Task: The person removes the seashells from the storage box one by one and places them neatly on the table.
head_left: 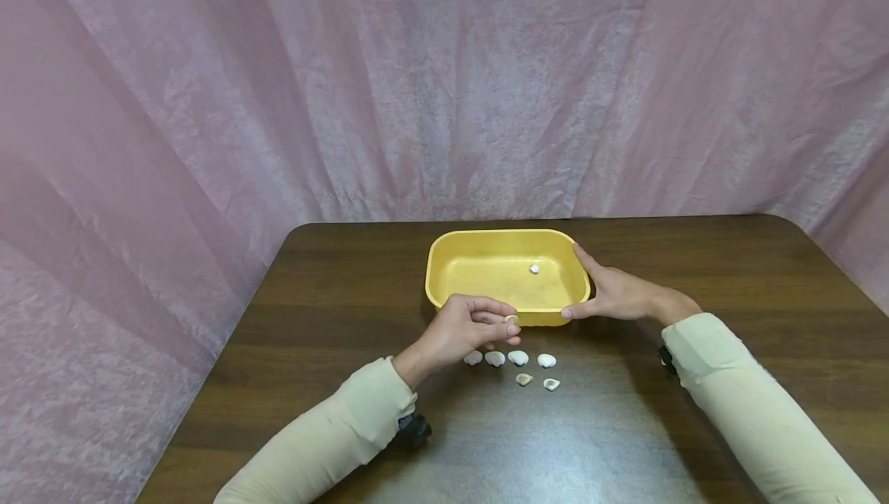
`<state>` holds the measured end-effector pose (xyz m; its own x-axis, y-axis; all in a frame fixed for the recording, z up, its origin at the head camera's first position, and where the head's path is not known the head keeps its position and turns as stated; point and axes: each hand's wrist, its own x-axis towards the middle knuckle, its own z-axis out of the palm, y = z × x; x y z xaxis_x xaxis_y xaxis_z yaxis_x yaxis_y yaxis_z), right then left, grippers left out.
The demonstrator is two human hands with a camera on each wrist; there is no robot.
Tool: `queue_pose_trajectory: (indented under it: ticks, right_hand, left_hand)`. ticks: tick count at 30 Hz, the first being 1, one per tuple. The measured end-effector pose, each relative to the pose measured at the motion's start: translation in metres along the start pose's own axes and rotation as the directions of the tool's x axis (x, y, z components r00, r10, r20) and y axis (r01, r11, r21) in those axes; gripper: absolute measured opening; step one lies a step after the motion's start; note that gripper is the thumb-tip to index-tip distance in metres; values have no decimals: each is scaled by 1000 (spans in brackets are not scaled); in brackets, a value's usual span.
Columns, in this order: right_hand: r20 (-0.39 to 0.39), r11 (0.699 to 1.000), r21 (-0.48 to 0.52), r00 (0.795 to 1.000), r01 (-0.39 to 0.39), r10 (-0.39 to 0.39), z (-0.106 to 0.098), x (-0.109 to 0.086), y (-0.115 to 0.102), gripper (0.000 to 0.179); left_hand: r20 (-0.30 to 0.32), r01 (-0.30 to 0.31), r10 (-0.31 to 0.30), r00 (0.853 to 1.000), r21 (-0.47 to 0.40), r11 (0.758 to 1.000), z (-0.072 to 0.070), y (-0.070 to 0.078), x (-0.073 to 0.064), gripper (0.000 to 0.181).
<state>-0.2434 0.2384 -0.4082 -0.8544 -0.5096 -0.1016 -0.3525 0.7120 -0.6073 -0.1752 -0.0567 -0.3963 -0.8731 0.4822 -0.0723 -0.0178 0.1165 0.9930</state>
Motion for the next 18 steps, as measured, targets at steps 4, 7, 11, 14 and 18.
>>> queue_pose_trajectory:
  ticks: [4, 7, 11, 14, 18]
  right_hand:
    - [2, 1000, -2, 1000, -3, 3, 0, 0, 0, 126]
    - [6, 1000, -1, 1000, -11, 11, -1, 0, -1, 126]
    - [13, 1000, 2, 1000, -19, 19, -1, -1, -2, 126]
    - [20, 1000, 4, 1000, -24, 24, -2, -1, -2, 126]
    - [17, 1000, 4, 1000, -25, 25, -2, -1, -3, 126]
  left_hand:
    - [19, 19, -19, 1000, -14, 1000, 3, -5, -2, 29]
    - [20, 30, -30, 999, -8, 1000, 5, -10, -3, 30]
    - [14, 45, -45, 999, 11, 999, 5, -18, -5, 28]
    - [14, 41, -41, 999, 22, 999, 6, -23, -6, 28]
    - [20, 27, -28, 999, 26, 999, 6, -26, -7, 29]
